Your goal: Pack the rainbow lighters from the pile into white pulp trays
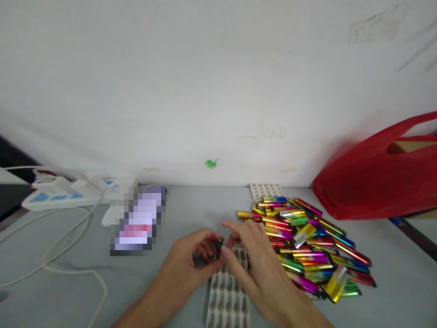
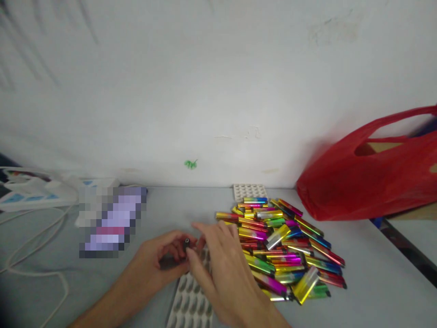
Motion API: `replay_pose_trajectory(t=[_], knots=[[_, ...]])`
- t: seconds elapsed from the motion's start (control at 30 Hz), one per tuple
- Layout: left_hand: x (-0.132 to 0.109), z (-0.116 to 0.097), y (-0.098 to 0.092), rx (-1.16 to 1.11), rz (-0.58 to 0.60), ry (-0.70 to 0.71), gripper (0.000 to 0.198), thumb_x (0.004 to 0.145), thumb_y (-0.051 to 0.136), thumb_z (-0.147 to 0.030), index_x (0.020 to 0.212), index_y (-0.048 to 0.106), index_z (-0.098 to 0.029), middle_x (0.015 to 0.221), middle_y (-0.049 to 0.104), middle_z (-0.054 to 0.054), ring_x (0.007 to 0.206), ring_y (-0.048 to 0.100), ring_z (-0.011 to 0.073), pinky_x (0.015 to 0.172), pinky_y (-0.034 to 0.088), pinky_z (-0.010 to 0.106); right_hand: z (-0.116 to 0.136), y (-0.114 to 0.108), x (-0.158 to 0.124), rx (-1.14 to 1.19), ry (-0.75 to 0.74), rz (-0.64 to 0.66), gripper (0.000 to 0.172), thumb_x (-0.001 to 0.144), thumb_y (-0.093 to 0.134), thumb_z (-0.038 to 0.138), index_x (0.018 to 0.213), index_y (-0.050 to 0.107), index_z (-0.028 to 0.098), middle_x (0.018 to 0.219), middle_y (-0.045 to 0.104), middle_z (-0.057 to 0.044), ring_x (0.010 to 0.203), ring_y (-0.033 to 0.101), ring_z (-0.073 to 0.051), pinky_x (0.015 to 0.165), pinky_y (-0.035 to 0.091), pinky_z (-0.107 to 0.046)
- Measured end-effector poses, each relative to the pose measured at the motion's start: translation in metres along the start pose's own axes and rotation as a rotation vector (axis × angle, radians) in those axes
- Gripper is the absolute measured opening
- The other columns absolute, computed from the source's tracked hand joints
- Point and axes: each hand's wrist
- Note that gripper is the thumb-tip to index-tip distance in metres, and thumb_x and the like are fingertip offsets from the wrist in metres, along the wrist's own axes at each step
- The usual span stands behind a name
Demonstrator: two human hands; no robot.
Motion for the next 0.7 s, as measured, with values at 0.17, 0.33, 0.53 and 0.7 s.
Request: replay_pose_trajectory(t=[0.17,0.33,0.53,0.7], knots=[[-0.001,-0.001,0.000,-0.001,0.004,-0.047,0.030,0.080,0.083,-0.030,0.109,0.079,-0.023,0.091,0.080,0.001,0.083,0.074,0.0214,0.077,0.055,0.031,-0.023,-0.012,0.010,-0.327,0.129,-0.228,0.022,0.107,0.051,0.015,0.119,0.069,0.020,0.121,0.072,-0.013,0.114,0.060,-0.035,0.099,0.044,-0.053],[0.000,0.002,0.000,0.020,0.001,-0.049,0.031,0.081,0.082,-0.033,0.110,0.079,-0.024,0.092,0.080,0.001,0.084,0.075,0.0222,0.077,0.056,0.032,-0.038,-0.021,0.018,-0.594,0.204,-0.151,0.022,0.108,0.051,0.019,0.103,0.073,0.019,0.137,0.074,-0.015,0.127,0.060,-0.039,0.105,0.037,-0.060],[-0.001,0.003,-0.001,0.025,0.007,-0.043,0.032,0.082,0.081,-0.034,0.112,0.078,-0.023,0.089,0.079,0.001,0.082,0.074,0.0216,0.077,0.056,0.032,-0.040,-0.026,0.020,-0.568,0.218,-0.130,0.026,0.111,0.048,0.021,0.102,0.072,0.021,0.119,0.081,-0.011,0.119,0.066,-0.034,0.106,0.035,-0.057],[-0.001,0.000,-0.002,0.038,0.014,-0.052,0.029,0.082,0.081,-0.035,0.108,0.079,-0.023,0.090,0.080,0.001,0.083,0.074,0.0217,0.076,0.055,0.031,-0.045,-0.025,0.019,-0.609,0.201,-0.109,0.026,0.112,0.049,0.025,0.111,0.075,0.020,0.137,0.077,-0.014,0.129,0.061,-0.037,0.107,0.035,-0.058]])
Point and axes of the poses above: each hand's wrist, its own x-axis towards the middle knuckle, its own y-axis out of the palm, z = x × y
